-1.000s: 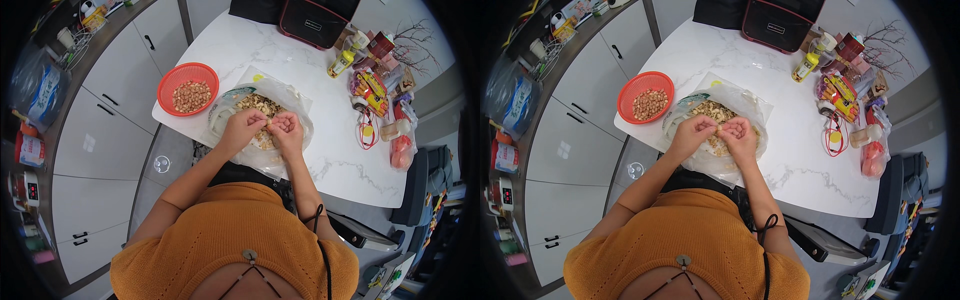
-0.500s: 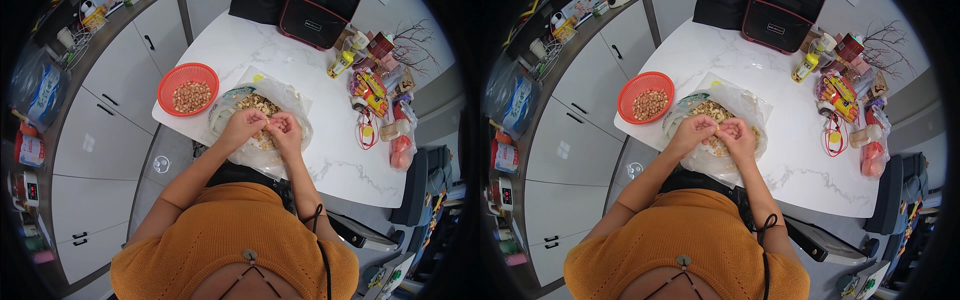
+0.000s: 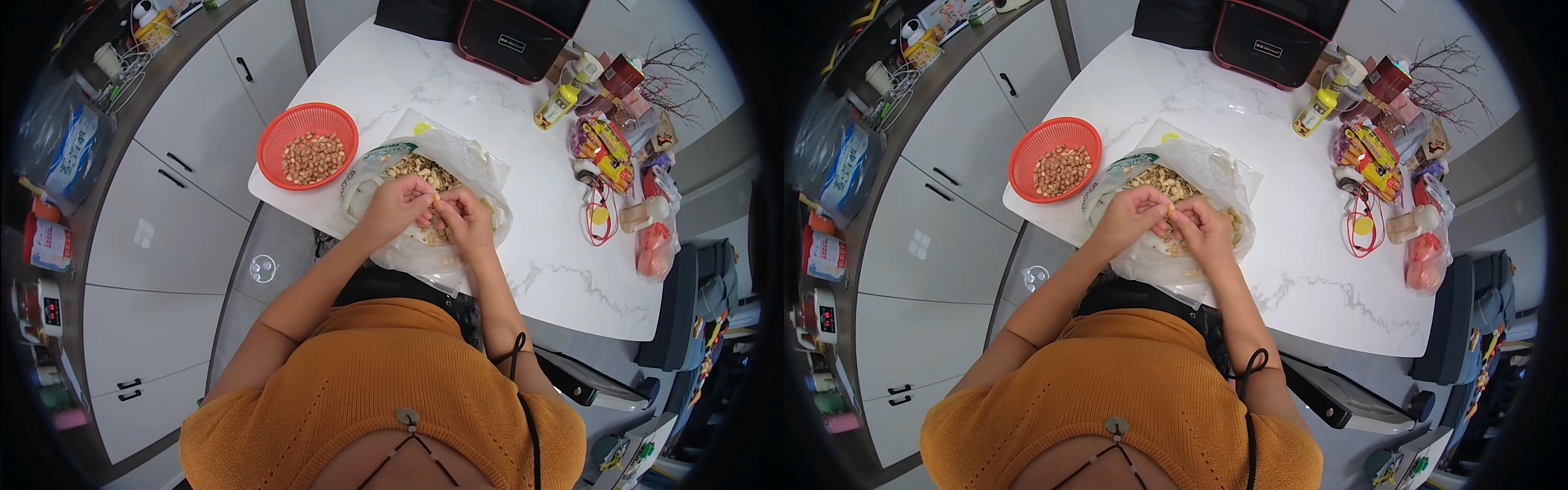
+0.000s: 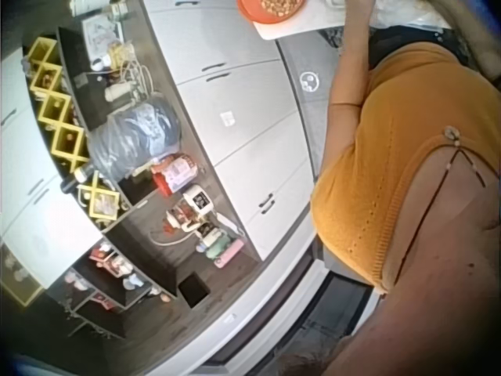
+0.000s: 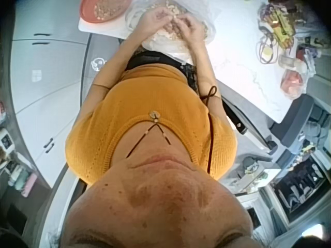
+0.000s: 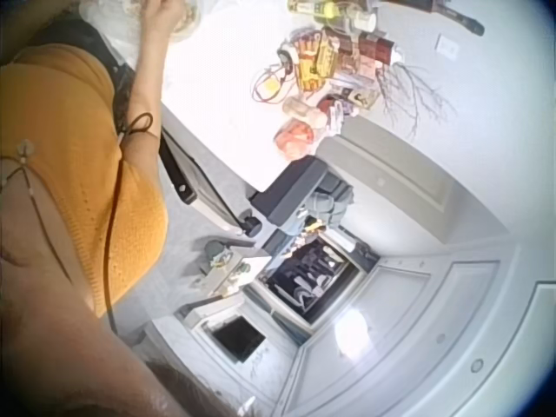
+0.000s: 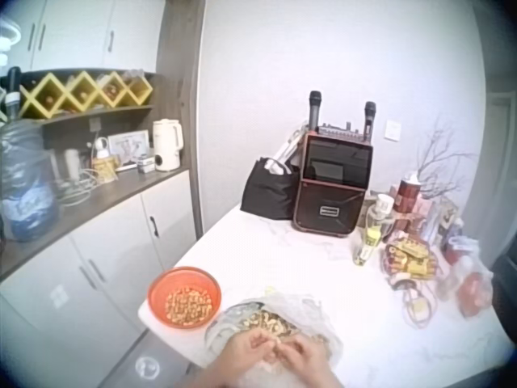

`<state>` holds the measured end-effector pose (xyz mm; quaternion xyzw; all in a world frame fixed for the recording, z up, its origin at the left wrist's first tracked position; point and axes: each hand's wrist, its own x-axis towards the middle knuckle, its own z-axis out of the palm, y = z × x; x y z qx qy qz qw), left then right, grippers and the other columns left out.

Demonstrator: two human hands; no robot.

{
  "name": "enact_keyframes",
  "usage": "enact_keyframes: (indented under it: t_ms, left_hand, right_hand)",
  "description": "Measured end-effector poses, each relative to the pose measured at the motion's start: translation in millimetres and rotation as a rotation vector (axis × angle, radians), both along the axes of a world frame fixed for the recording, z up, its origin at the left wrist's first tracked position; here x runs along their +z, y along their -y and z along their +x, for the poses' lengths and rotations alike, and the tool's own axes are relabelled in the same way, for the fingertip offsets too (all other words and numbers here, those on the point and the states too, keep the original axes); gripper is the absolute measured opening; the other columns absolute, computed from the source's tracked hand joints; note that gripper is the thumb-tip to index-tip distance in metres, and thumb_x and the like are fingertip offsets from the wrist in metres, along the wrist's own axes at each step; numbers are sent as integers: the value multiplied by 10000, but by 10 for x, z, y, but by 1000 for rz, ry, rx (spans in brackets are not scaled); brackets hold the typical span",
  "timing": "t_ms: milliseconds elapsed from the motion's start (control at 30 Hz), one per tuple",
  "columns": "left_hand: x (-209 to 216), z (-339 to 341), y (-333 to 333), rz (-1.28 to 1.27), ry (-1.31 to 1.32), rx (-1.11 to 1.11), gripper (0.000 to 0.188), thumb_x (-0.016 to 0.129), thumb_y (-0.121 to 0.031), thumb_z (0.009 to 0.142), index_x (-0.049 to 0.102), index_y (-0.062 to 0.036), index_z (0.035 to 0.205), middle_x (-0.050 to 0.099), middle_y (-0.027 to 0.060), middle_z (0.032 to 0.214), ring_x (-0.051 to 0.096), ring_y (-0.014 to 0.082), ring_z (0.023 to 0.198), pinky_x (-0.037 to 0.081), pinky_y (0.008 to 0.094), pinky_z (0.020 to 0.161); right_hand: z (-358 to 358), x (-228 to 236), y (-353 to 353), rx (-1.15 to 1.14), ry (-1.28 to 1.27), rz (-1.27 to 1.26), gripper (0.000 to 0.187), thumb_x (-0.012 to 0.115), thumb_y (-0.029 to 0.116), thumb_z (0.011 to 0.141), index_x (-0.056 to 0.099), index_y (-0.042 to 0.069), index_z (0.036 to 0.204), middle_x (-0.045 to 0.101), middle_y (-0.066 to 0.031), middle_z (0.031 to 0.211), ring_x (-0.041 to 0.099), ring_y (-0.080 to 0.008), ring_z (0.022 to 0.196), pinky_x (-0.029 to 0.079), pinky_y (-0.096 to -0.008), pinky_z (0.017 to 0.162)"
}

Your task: The person peels peanuts by hand, placing the nuts into a red colander and the shells into a plastic bag on a kitchen counter.

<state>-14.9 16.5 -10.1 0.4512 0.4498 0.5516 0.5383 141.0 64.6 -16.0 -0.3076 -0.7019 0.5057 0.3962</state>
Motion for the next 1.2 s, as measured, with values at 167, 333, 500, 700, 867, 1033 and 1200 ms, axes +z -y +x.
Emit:
enact_keyframes:
  t_ms: [167,333,500,700,867,1033,1200]
  left_hand:
    - [18,-39,-12,-11,-10,-55,98,533,-41,857,549,27,927,602,72,822,582,99,683,515,227,613]
    - [19,-26,1,7,7,-41,98,542,-41,851,551,29,919,603,71,819,581,95,679,511,221,603]
    - [-26,6,10,41,37,23,78,554,-33,840,557,32,885,604,69,787,583,90,653,503,209,586]
    - [-56,60,1,65,58,121,69,569,-29,832,560,32,863,605,68,762,584,84,640,497,197,575]
    - [-58,111,-9,74,112,177,71,572,-38,824,551,29,810,603,55,725,574,67,601,478,181,539]
    - [-71,141,-23,62,158,193,70,565,-41,838,550,28,830,604,60,744,581,72,626,493,179,559]
    - [-90,150,-42,23,201,191,72,557,-39,845,547,31,854,604,61,754,586,79,634,497,181,566]
  right_hand:
    - [33,47,-36,76,-4,-89,46,592,40,832,560,6,836,575,-15,626,530,-53,525,395,-175,475]
    - [25,36,-42,88,7,-71,44,584,39,837,556,4,834,580,-19,632,535,-53,531,392,-173,474]
    - [-18,-26,-35,96,-67,-139,60,569,56,852,540,9,827,560,-13,628,508,-51,507,374,-174,456]
    - [-89,-33,-17,115,-158,-247,80,531,94,886,518,16,876,556,-27,666,482,-60,498,390,-183,459]
    - [-102,-65,-24,118,-203,-299,109,516,134,900,514,27,882,545,-25,668,466,-61,501,389,-182,453]
    - [-112,-113,-47,92,-263,-378,117,502,161,909,502,46,887,520,-15,648,443,-61,496,384,-184,446]
    - [-100,-159,-79,119,-356,-528,114,498,163,913,501,50,893,537,-17,675,450,-64,489,382,-187,440]
